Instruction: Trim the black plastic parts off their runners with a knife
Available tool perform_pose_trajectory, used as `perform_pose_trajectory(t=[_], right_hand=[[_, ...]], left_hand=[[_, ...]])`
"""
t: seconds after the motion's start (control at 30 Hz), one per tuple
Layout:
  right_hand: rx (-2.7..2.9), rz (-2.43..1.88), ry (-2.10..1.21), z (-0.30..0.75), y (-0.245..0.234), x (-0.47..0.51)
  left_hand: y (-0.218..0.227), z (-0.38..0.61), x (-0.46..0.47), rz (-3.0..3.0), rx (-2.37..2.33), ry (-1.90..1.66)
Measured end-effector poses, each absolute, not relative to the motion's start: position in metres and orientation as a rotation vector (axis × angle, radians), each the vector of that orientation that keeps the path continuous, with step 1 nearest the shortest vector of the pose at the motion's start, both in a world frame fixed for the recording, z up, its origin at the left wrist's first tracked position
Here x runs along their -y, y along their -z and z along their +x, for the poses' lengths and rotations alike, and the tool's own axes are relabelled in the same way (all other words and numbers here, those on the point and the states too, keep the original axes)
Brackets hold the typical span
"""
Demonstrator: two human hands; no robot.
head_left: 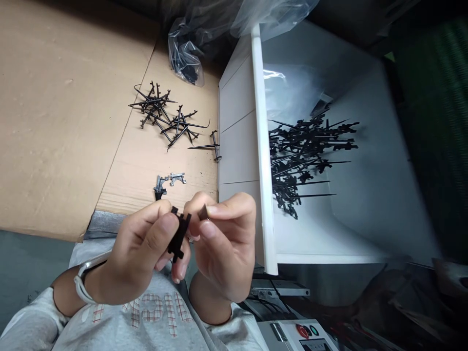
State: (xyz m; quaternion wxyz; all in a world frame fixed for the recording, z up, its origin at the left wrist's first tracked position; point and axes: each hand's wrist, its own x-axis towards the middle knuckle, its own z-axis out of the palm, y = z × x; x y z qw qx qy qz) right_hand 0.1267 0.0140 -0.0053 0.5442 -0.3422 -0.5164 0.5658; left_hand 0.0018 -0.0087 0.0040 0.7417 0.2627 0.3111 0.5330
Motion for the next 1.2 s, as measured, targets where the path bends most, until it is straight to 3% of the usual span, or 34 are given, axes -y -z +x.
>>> perform_pose_trajectory(t=[0.3,1.2], right_hand=[[1.200,-0.649,-1.239,0.127,-0.001,-0.007],[1.302,-0.759,-1.341,0.138,-0.008,-0.008]], left_hand=[[-0.004,0.002,0.007,0.527,-0.735,-1.119],[-0.006,0.003,0.001,0.493,-0.822,-1.057]])
